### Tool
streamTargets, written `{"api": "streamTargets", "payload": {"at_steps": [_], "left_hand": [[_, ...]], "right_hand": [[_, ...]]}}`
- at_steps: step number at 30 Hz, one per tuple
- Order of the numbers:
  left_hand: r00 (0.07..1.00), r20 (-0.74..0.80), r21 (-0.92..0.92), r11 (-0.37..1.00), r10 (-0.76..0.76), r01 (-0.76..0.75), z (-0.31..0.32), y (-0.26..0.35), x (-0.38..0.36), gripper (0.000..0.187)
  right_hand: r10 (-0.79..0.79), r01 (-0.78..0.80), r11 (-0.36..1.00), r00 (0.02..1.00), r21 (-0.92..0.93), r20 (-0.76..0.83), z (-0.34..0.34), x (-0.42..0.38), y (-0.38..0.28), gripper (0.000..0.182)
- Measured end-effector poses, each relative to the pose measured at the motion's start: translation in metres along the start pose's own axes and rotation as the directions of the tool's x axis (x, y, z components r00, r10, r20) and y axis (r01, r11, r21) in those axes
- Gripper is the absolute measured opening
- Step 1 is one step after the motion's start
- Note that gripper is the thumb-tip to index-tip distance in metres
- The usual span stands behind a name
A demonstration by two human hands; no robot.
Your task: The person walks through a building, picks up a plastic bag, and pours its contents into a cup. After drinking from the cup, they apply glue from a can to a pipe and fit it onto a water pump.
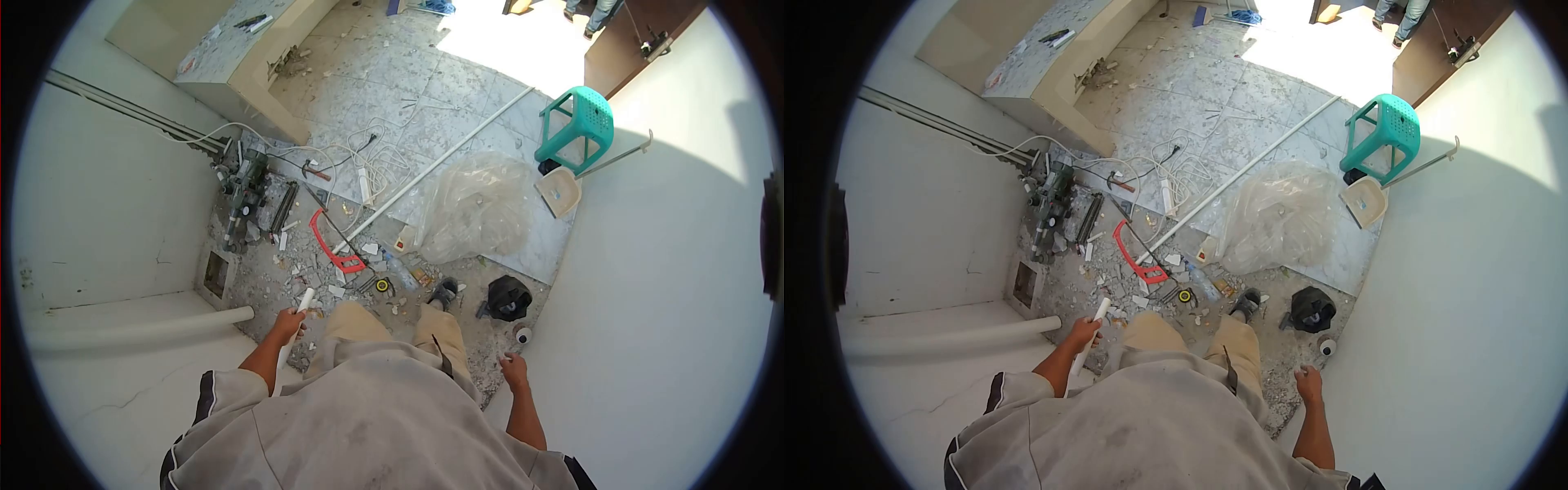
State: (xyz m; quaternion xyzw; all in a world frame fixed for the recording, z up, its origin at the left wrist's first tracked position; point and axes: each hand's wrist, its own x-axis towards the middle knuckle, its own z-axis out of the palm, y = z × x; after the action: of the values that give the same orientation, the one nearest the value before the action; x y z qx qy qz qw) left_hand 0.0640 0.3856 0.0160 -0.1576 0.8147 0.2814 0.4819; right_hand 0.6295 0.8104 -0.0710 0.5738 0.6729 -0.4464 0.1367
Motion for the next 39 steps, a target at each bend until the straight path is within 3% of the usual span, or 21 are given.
{"api": "streamTargets", "payload": {"at_steps": [4, 6, 9, 12, 14, 16, 18, 21, 22, 24, 25, 27, 30, 32, 36, 39], "left_hand": [[0.999, 0.038, -0.052, 0.999, -0.002, 0.004, 0.033, 0.04, -0.005, 0.037], [0.998, 0.048, -0.021, 0.999, 0.028, -0.027, 0.043, 0.047, -0.004, 0.035], [0.995, -0.001, -0.053, 0.993, 0.104, -0.104, 0.056, 0.044, 0.014, 0.034], [0.997, -0.013, -0.19, 0.978, 0.08, -0.081, 0.07, 0.041, 0.044, 0.036], [0.974, 0.117, 0.061, 0.978, 0.192, -0.2, 0.069, 0.028, 0.086, 0.04], [0.981, 0.141, 0.18, 0.971, 0.132, -0.156, 0.065, 0.081, 0.107, 0.042], [0.996, 0.057, 0.164, 0.985, -0.067, 0.057, 0.073, 0.193, 0.085, 0.043], [0.991, 0.073, 0.227, 0.969, -0.114, 0.095, 0.072, 0.32, 0.161, 0.042], [0.992, 0.081, 0.187, 0.98, -0.092, 0.076, 0.069, 0.353, 0.203, 0.041], [0.994, 0.106, 0.168, 0.986, 0.006, -0.023, 0.058, 0.477, 0.266, 0.041], [0.992, 0.122, 0.147, 0.988, 0.031, -0.049, 0.062, 0.526, 0.281, 0.041], [0.98, 0.138, -0.038, 0.99, 0.143, -0.139, 0.056, 0.682, 0.267, 0.036], [0.913, 0.124, -0.111, 0.92, 0.388, -0.376, 0.046, 0.876, 0.244, 0.032], [0.867, 0.152, -0.173, 0.876, 0.475, -0.45, 0.039, 0.968, 0.247, 0.034], [0.824, 0.17, -0.011, 0.837, 0.541, -0.547, 0.059, 1.112, 0.255, 0.042], [0.816, 0.244, 0.092, 0.825, 0.524, -0.558, 0.107, 1.198, 0.27, 0.047]], "right_hand": [[-0.048, 0.057, 0.997, 0.99, 0.061, -0.131, -0.116, 0.061, -0.056, 0.041], [0.066, -0.028, 0.975, 0.984, 0.219, -0.166, -0.164, 0.085, -0.121, 0.04], [-0.142, 0.167, 0.979, 0.97, 0.117, -0.199, -0.205, 0.153, -0.185, 0.04], [-0.349, 0.359, 0.933, 0.914, 0.011, -0.208, -0.227, 0.201, -0.277, 0.04], [-0.41, 0.417, 0.908, 0.904, 0.038, -0.12, -0.235, 0.216, -0.343, 0.04], [-0.46, 0.46, 0.885, 0.888, 0.068, -0.026, -0.249, 0.235, -0.402, 0.04], [-0.489, 0.482, 0.871, 0.87, 0.093, 0.066, -0.268, 0.261, -0.451, 0.04], [-0.45, 0.442, 0.872, 0.893, 0.211, -0.011, -0.297, 0.319, -0.534, 0.04], [-0.376, 0.369, 0.896, 0.926, 0.245, -0.02, -0.307, 0.347, -0.555, 0.041], [-0.227, 0.221, 0.919, 0.974, 0.327, -0.018, -0.313, 0.404, -0.593, 0.044], [-0.23, 0.235, 0.949, 0.972, 0.21, -0.052, -0.318, 0.427, -0.606, 0.044], [-0.221, 0.222, 0.975, 0.968, -0.005, -0.12, -0.315, 0.464, -0.612, 0.044], [-0.111, 0.112, 0.978, 0.994, -0.175, 0.015, -0.327, 0.477, -0.605, 0.047], [0.009, -0.009, 1.0, 1.0, -0.03, 0.001, -0.33, 0.471, -0.607, 0.048], [0.164, -0.145, 0.969, 0.983, 0.199, -0.082, -0.312, 0.48, -0.572, 0.044], [0.402, -0.389, 0.885, 0.915, 0.255, 0.0, -0.351, 0.468, -0.661, 0.044]]}}
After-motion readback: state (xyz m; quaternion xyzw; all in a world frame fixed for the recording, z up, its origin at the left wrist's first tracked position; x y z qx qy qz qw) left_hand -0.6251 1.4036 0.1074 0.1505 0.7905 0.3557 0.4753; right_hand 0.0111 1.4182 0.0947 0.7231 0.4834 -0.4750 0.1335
